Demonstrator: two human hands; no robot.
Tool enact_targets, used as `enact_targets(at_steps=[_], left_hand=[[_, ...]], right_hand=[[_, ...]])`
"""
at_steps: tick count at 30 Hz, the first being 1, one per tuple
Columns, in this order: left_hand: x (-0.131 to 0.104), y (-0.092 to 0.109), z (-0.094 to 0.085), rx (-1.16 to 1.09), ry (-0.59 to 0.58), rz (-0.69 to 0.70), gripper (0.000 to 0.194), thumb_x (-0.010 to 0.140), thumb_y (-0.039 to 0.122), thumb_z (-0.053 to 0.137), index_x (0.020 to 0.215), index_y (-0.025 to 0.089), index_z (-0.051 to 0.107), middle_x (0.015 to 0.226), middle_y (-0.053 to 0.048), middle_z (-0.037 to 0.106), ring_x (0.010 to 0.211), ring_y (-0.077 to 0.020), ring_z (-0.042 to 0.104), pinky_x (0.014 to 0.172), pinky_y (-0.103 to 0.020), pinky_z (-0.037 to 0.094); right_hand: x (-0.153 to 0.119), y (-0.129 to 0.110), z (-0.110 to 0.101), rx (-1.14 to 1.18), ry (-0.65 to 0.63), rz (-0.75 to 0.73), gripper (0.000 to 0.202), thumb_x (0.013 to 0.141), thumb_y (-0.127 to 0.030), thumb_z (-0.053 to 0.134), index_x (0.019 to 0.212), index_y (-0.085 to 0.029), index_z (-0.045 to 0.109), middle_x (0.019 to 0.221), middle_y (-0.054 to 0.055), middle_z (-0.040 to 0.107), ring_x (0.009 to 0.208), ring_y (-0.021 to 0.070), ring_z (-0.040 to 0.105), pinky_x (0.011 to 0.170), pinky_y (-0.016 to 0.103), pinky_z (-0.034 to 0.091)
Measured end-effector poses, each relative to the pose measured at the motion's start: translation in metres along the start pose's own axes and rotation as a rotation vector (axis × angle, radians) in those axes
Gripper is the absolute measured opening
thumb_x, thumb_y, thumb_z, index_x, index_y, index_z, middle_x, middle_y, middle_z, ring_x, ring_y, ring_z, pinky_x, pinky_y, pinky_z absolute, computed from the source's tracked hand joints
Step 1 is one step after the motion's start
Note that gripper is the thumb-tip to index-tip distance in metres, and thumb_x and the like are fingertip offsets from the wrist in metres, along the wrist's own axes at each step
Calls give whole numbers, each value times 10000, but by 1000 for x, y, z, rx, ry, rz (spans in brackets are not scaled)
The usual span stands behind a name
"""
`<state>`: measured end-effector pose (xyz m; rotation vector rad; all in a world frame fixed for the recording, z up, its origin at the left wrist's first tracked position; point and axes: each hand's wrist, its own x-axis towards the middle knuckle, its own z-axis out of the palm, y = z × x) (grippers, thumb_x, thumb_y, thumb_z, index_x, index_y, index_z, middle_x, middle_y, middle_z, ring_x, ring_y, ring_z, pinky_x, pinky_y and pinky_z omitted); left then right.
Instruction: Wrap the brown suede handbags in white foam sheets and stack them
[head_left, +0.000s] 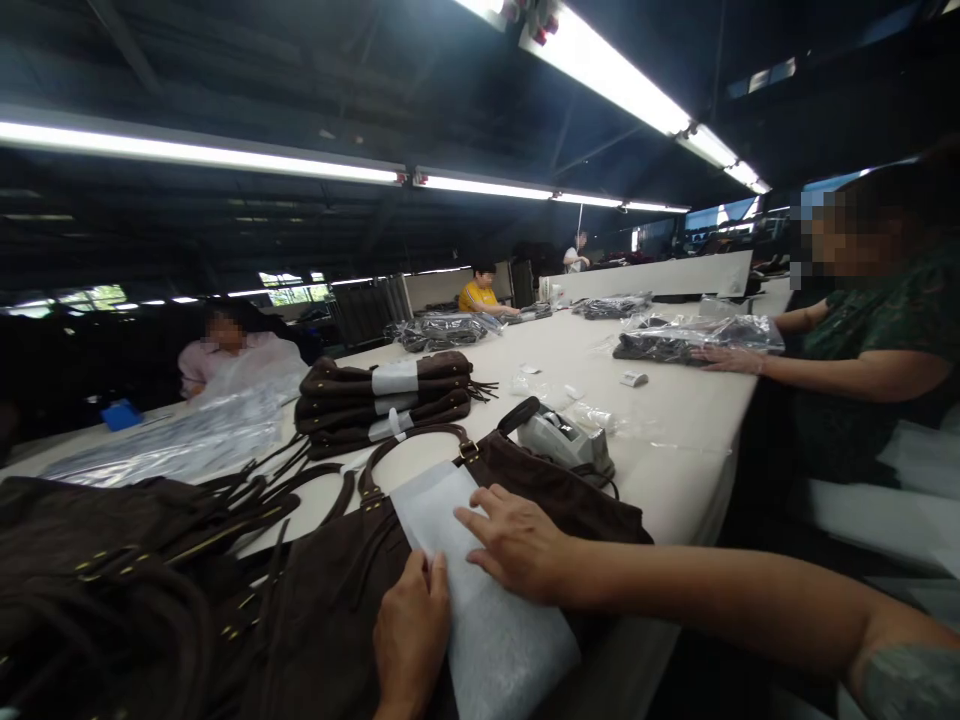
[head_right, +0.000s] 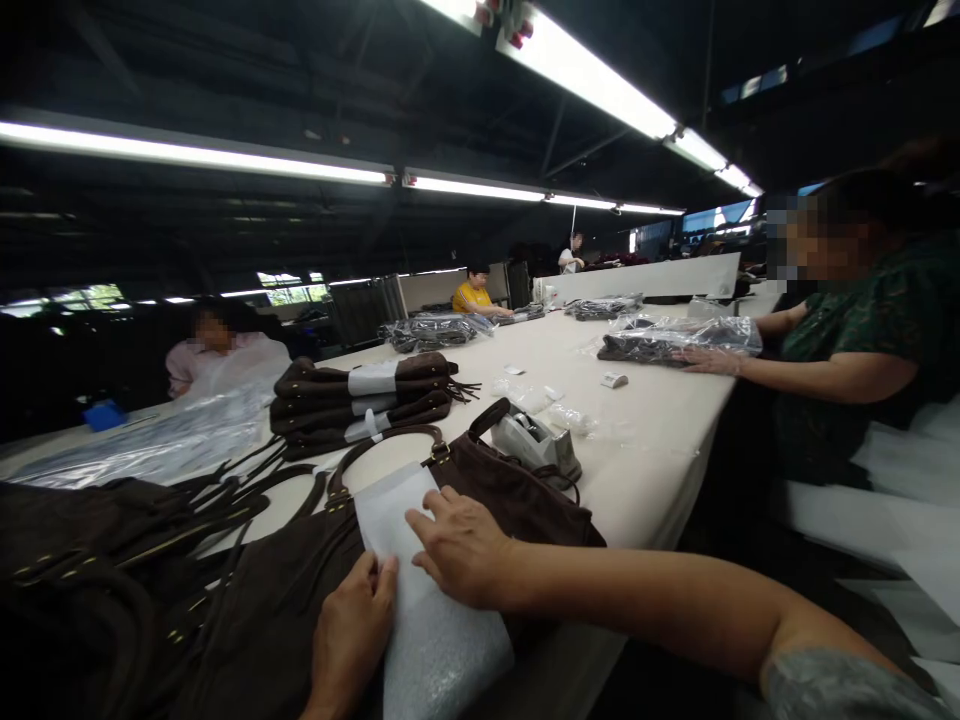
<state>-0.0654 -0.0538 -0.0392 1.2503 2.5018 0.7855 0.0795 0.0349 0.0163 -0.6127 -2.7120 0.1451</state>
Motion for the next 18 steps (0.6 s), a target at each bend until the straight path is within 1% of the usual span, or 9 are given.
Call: enact_targets(at_steps=[2, 3, 4, 5, 6, 8, 10, 14, 18], left_hand=[[3, -2, 1, -15, -8, -1, 282, 912, 436, 290, 761, 255, 446, 776, -66, 655, 762, -267, 621, 612, -302, 297], [5, -4, 1, -23, -8, -4, 284, 914, 432, 290, 754, 255, 443, 782, -62, 659, 766, -261, 622, 619, -300, 306], [6, -5, 1, -33, -7, -7, 287, 917, 429, 289, 750, 255, 444, 789, -59, 663, 769, -254, 622, 628, -298, 316], [7, -6, 1, -42, -6, -11, 289, 919, 426, 288, 749, 256, 449, 798, -55, 668, 770, -247, 623, 637, -297, 325], [8, -7, 2, -53, -6, -13, 292, 921, 425, 289, 751, 257, 457, 807, -51, 673, 772, -240, 624, 647, -295, 334], [10, -9, 2, -75, -10, -17, 298, 921, 427, 292, 752, 259, 472, 822, -40, 682, 785, -229, 628, 668, -292, 349], [11, -10, 3, -91, -18, -23, 307, 915, 441, 295, 745, 263, 479, 823, -30, 687, 801, -227, 629, 681, -291, 357], [12, -12, 4, -99, -29, -44, 314, 891, 478, 301, 741, 269, 481, 821, -22, 694, 811, -237, 624, 693, -301, 358], [13, -11, 2, -82, -35, -63, 330, 861, 528, 301, 752, 273, 481, 822, -19, 700, 839, -248, 626, 715, -308, 366]], right_hand=[[33, 13, 8, 230, -23, 205, 494, 871, -285, 617, 1321, -131, 485, 1330, 184, 492, 1218, 307, 457, 1001, 419, 392], [49, 22, 13, 346, -47, 330, 446, 871, -256, 611, 1283, -114, 516, 1310, 197, 511, 1207, 304, 480, 989, 414, 403], [63, 31, 17, 449, -78, 440, 335, 879, -228, 592, 1188, -98, 579, 1232, 200, 566, 1139, 293, 541, 941, 397, 438], [75, 41, 23, 533, -112, 525, 204, 893, -211, 566, 1041, -87, 632, 1098, 190, 628, 1007, 268, 611, 854, 368, 480], [83, 50, 28, 599, -145, 578, 163, 907, -211, 544, 878, -87, 645, 930, 163, 661, 830, 229, 647, 737, 328, 502], [89, 67, 38, 726, -196, 637, 311, 924, -258, 534, 651, -115, 575, 659, 78, 617, 529, 134, 564, 524, 248, 450], [87, 78, 46, 873, -223, 666, 400, 930, -343, 540, 590, -134, 520, 555, 13, 552, 414, 68, 435, 423, 196, 355], [78, 88, 57, 1119, -247, 667, 443, 884, -472, 594, 604, -139, 510, 513, -39, 494, 400, 35, 345, 374, 163, 222], [81, 88, 63, 1266, -231, 656, 446, 771, -477, 721, 583, -139, 498, 497, -62, 465, 405, 30, 330, 371, 169, 182]])
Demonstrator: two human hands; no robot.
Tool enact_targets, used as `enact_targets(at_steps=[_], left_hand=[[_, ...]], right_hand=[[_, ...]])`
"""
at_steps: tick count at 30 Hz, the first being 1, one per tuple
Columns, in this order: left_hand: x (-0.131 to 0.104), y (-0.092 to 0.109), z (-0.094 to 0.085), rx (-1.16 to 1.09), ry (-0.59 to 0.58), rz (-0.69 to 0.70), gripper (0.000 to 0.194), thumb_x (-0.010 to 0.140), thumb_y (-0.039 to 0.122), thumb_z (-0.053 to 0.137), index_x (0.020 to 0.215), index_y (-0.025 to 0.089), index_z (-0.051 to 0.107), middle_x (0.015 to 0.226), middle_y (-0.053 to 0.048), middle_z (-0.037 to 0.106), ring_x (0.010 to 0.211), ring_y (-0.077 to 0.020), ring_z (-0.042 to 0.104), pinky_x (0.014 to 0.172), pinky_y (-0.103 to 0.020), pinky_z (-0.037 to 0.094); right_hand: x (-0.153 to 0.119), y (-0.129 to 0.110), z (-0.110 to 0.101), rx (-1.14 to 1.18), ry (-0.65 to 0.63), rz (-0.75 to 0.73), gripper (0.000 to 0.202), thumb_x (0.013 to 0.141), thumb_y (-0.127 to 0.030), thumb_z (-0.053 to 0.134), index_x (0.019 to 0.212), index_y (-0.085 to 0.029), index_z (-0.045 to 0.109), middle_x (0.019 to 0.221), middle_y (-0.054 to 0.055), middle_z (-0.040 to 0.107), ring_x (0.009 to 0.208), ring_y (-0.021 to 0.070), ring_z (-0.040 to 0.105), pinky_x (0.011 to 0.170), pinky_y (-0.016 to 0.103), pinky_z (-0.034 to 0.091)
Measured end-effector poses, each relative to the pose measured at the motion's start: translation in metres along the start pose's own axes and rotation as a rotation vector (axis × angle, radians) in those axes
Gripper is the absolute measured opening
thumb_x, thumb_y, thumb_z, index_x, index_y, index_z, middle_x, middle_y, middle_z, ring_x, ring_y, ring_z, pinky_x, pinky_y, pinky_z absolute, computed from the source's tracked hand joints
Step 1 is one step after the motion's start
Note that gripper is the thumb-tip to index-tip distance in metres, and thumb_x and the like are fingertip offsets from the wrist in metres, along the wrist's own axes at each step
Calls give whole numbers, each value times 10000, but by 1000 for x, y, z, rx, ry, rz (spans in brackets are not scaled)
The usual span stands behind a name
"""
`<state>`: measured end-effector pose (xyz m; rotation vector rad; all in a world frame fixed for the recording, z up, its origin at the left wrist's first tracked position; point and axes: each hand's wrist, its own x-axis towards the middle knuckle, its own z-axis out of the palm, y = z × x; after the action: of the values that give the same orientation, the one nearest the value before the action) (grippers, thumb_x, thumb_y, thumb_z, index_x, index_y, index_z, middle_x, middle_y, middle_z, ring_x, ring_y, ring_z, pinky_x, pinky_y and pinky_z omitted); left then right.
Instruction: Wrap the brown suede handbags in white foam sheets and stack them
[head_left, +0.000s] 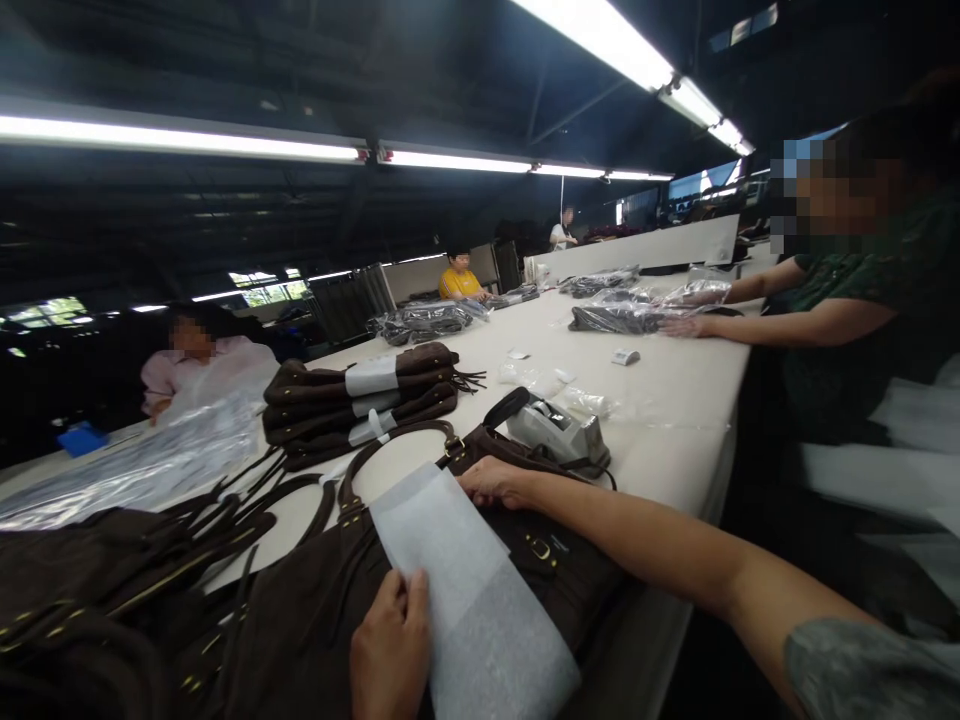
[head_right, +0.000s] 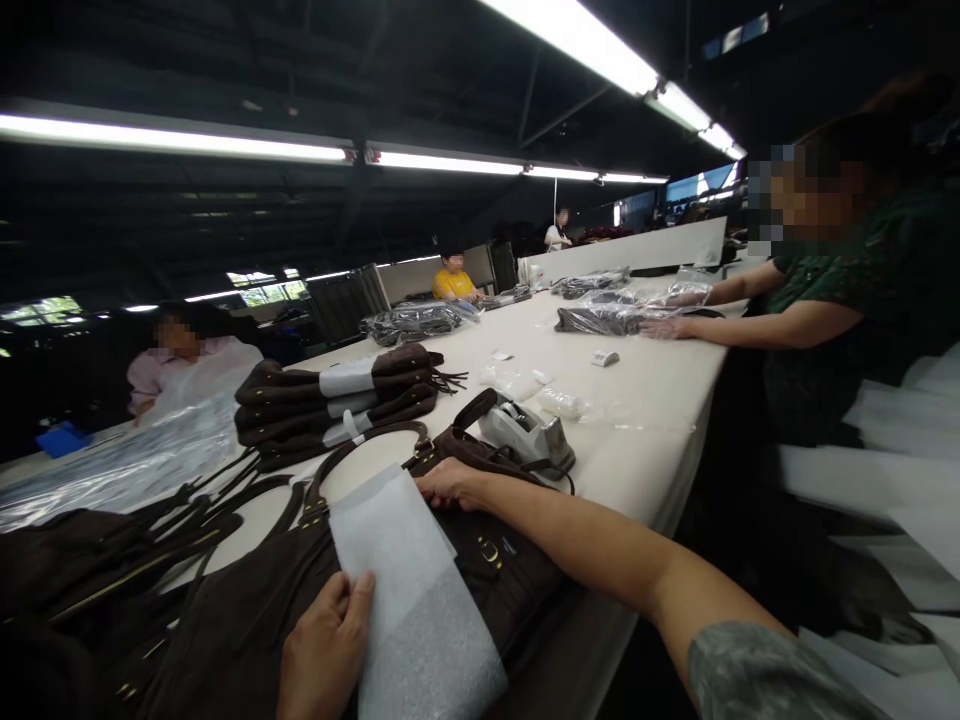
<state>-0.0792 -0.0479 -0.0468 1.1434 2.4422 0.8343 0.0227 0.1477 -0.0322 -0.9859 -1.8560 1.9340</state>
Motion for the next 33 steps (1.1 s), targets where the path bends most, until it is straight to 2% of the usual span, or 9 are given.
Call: enact_targets(at_steps=[4, 7, 10, 13, 17, 22, 29, 31, 33], left_hand=[[0, 2, -2, 33, -2, -5, 353, 834, 561, 293, 753, 272, 478, 813, -26, 700, 851, -257, 623, 730, -318, 378], [1, 2, -3, 43, -1, -16, 363, 812, 573, 303, 736, 268, 483, 799, -27, 695, 831, -254, 617, 728, -322, 382], [-2, 4, -6, 2, 27, -24, 384, 784, 606, 336, 699, 260, 478, 720, -11, 664, 785, -239, 609, 707, -314, 386], [-8, 5, -11, -94, 119, -25, 429, 758, 671, 381, 703, 258, 482, 615, 24, 606, 716, -218, 591, 674, -298, 387], [-12, 3, -12, -146, 231, -37, 471, 734, 714, 408, 742, 257, 518, 559, 41, 578, 656, -197, 556, 642, -286, 375], [-4, -4, -4, -243, 132, -43, 524, 656, 749, 463, 670, 227, 505, 508, 29, 532, 570, -175, 482, 576, -282, 365], [3, -4, -1, -162, 131, -51, 513, 640, 727, 392, 603, 226, 496, 513, 17, 532, 578, -179, 488, 576, -289, 357], [4, -1, -1, -135, 128, -46, 478, 635, 695, 394, 574, 228, 478, 511, 15, 530, 577, -176, 488, 588, -291, 349], [5, 1, -1, -112, 128, -41, 454, 635, 672, 388, 556, 231, 458, 514, 13, 534, 583, -177, 495, 598, -293, 342]], right_hand=[[1, 0, 5, 60, 5, -22, 408, 772, -399, 724, 557, -142, 492, 488, -59, 472, 394, 35, 320, 367, 182, 173], [-3, 1, 8, 51, 29, -29, 329, 781, -261, 691, 538, -144, 504, 466, -57, 481, 388, 43, 326, 370, 185, 193], [-11, 4, 11, -4, 59, -31, 241, 705, -103, 678, 512, -137, 539, 440, -59, 489, 399, 49, 352, 393, 179, 250], [-21, 7, 16, -81, 79, -38, 156, 619, -43, 688, 526, -132, 600, 421, -68, 488, 403, 52, 355, 398, 182, 252], [-34, 11, 19, -148, 99, -55, 145, 575, -13, 658, 525, -141, 612, 394, -76, 472, 408, 61, 379, 399, 180, 249], [-35, 14, 16, -194, 65, -60, 173, 574, -9, 613, 487, -152, 567, 378, -76, 462, 390, 61, 381, 385, 176, 251], [-36, 13, 12, -303, 8, -40, 205, 607, -60, 645, 457, -157, 545, 383, -64, 471, 380, 61, 371, 380, 179, 262], [-42, 6, 9, -371, 22, -38, 222, 613, -61, 648, 442, -154, 543, 413, -38, 513, 405, 79, 432, 410, 188, 315], [-50, -4, 5, -452, 108, -71, 163, 636, -93, 677, 505, -148, 597, 531, 14, 608, 528, 132, 556, 508, 216, 413]])
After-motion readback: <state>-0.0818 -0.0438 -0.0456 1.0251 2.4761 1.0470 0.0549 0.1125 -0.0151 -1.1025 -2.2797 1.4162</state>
